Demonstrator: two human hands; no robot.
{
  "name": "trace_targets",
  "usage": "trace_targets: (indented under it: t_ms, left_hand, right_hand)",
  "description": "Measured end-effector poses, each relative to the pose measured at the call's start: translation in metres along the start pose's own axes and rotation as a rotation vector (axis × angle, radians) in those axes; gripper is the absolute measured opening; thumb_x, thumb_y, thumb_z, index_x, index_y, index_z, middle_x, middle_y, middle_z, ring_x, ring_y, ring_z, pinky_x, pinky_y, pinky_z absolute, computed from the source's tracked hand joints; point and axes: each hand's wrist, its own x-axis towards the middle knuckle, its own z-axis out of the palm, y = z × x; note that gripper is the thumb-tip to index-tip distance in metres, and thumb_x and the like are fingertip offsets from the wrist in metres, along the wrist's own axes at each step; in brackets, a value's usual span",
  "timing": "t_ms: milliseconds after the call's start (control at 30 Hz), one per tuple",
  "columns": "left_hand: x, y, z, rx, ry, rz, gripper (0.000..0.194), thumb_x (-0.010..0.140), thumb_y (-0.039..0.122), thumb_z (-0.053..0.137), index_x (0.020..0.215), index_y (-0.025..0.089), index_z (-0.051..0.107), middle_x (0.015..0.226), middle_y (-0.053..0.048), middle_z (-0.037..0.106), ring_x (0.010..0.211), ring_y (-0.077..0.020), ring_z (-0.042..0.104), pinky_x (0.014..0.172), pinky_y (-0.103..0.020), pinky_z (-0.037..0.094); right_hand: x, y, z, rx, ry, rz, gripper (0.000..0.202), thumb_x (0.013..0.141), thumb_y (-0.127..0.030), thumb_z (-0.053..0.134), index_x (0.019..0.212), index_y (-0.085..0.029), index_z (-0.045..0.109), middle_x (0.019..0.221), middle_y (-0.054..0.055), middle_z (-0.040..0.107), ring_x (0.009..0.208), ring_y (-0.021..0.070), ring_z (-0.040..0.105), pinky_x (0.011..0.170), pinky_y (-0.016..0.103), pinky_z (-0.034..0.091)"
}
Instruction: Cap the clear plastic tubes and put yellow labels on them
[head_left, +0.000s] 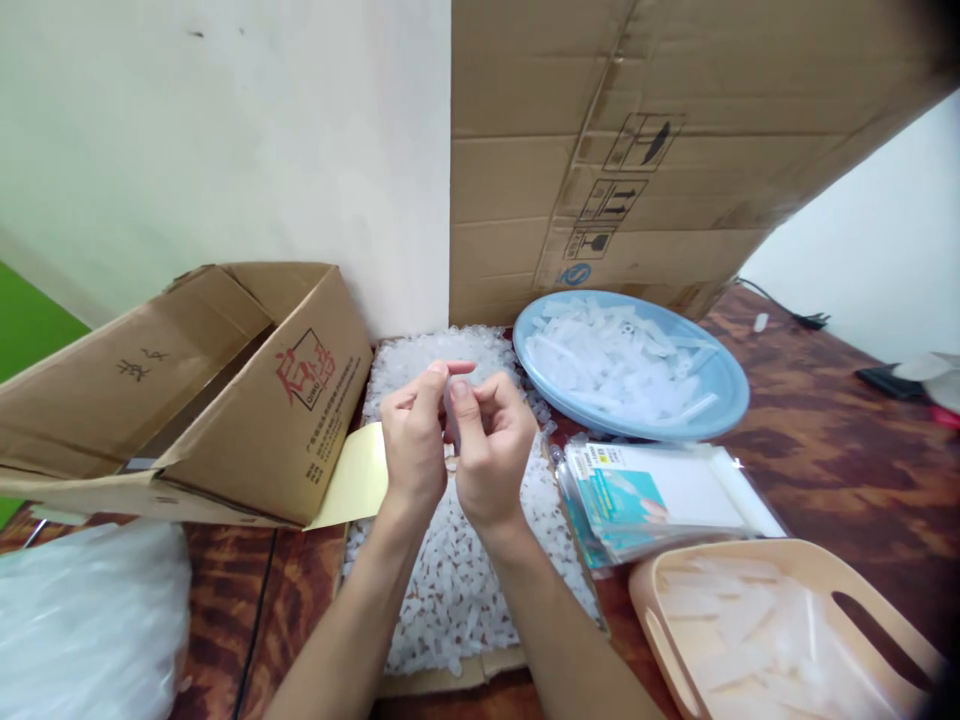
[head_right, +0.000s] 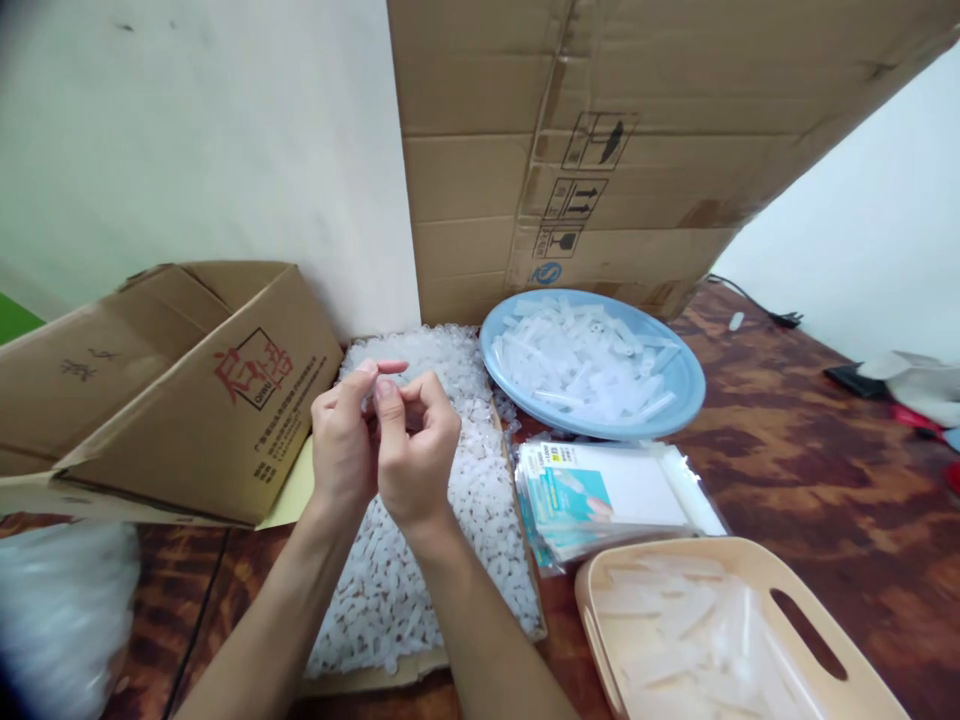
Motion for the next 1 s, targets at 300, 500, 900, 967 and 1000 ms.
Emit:
trace_targets:
  t_ms: [300,500,900,967,1000]
  left_hand:
    - [-0.007,0.004,0.002,0.111,-0.025,0.060,0.036,0.092,0.048,0.067,0.093,0.015,0.082,0.058,0.002,0.056,0.052,-0.0105,0.048,0.050,-0.021,0.042]
    - [-0.003,-0.001,0.006,0.008,-0.083,0.056,0.039,0.091,0.053,0.071,0.083,0.015,0.077,0.060,0.002,0.054,0.055,-0.0094,0.046,0.051,-0.020,0.039]
    - [0.015,0.001,-0.007,-0.218,-0.154,-0.109,0.051,0.094,0.066,0.061,0.084,0.018,0.072,0.064,0.003,0.051,0.055,-0.0091,0.048,0.054,-0.022,0.041]
    - [0.015,0.002,-0.008,-0.159,-0.129,-0.099,0.054,0.097,0.067,0.054,0.085,0.018,0.075,0.081,-0.004,0.068,0.076,-0.0141,0.064,0.070,-0.025,0.050]
    - [0.015,0.003,-0.007,-0.126,-0.121,-0.080,0.053,0.098,0.065,0.054,0.087,0.019,0.077,0.090,-0.006,0.073,0.088,-0.0165,0.068,0.079,-0.026,0.052]
  right_hand:
    - [0.002,-0.008,-0.005,-0.131,0.014,-0.111,0.032,0.100,-0.028,0.064,0.072,-0.022,0.049,0.062,-0.006,0.051,0.049,0.0089,0.047,0.047,0.023,0.036]
    - [0.009,-0.007,-0.007,-0.056,0.035,-0.064,0.036,0.099,-0.032,0.066,0.071,-0.022,0.048,0.061,-0.007,0.048,0.050,0.0089,0.044,0.048,0.023,0.035]
    - [0.026,-0.001,-0.017,0.300,-0.079,0.319,0.042,0.089,-0.044,0.076,0.069,-0.022,0.046,0.049,-0.006,0.054,0.042,0.0081,0.042,0.041,0.020,0.027]
    - [0.028,0.000,-0.020,0.286,-0.086,0.339,0.042,0.088,-0.044,0.077,0.070,-0.022,0.046,0.049,-0.006,0.055,0.041,0.0075,0.040,0.041,0.020,0.026]
    - [0.028,0.000,-0.021,0.277,-0.091,0.350,0.042,0.088,-0.044,0.077,0.070,-0.022,0.047,0.049,-0.006,0.055,0.040,0.0073,0.039,0.040,0.020,0.025]
